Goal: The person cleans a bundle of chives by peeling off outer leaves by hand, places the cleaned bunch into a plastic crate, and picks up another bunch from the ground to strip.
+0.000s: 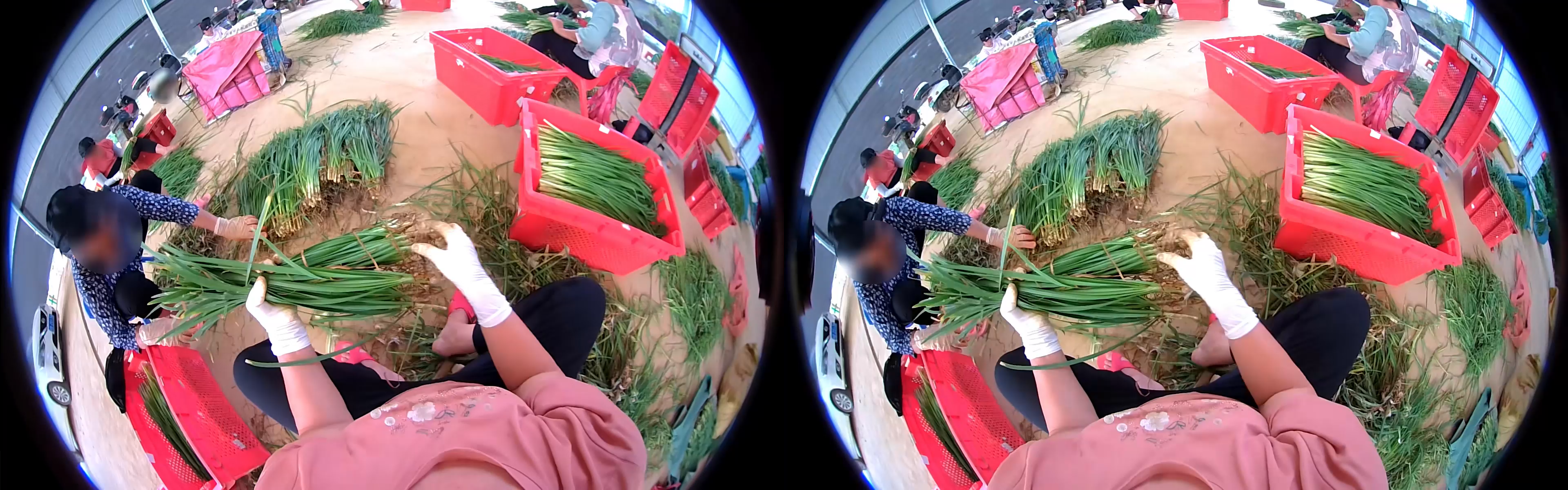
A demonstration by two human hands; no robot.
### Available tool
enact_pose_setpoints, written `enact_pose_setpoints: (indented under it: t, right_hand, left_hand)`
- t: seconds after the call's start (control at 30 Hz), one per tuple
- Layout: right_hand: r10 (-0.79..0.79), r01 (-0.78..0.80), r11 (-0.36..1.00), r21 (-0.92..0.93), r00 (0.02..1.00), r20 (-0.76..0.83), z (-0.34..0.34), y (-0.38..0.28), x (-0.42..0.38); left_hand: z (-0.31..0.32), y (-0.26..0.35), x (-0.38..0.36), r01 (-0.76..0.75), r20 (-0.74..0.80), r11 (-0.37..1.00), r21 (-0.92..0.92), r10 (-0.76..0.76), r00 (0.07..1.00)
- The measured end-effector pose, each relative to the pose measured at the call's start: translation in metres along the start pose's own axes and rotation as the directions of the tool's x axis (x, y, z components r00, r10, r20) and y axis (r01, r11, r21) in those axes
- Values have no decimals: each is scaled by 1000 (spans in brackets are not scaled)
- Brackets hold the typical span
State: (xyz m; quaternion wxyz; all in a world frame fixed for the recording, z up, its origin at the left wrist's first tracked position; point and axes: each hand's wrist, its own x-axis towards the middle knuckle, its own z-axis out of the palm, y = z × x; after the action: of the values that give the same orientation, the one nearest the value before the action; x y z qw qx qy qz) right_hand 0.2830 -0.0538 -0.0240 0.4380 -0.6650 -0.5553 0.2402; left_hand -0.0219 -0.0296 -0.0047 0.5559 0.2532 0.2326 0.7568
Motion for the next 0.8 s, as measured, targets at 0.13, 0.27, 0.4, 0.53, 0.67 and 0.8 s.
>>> enact_pose_setpoints:
  t: [0.13, 0.27, 0.4, 0.53, 0.67, 0.8]
  right_hand:
    - [152, -171, 882, 439, 985, 78, 35, 20, 6]
    - [6, -282, -335, 899, 954, 301, 4, 56, 13]
    - [37, 13, -602, 798, 999, 12, -65, 92, 25]
    - [94, 275, -314, 909, 962, -258, -123, 126, 21]
    - [305, 304, -167, 938, 920, -244, -114, 127, 23]
    - [459, 569, -340, 749, 795, -397, -141, 165, 23]
  left_hand:
    - [7, -7, -4, 59, 9, 996, -60, -59, 998]
    - [2, -5, -3, 58, -5, 997, -59, -58, 998]
    - [-4, -8, -1, 47, -1, 995, -88, -47, 999]
    - [-9, -10, 1, -8, -13, 990, -139, 6, 1000]
    - [-8, -9, 4, -25, 103, 995, -93, 34, 994]
    - [1, 3, 0, -49, 18, 999, -23, 49, 999]
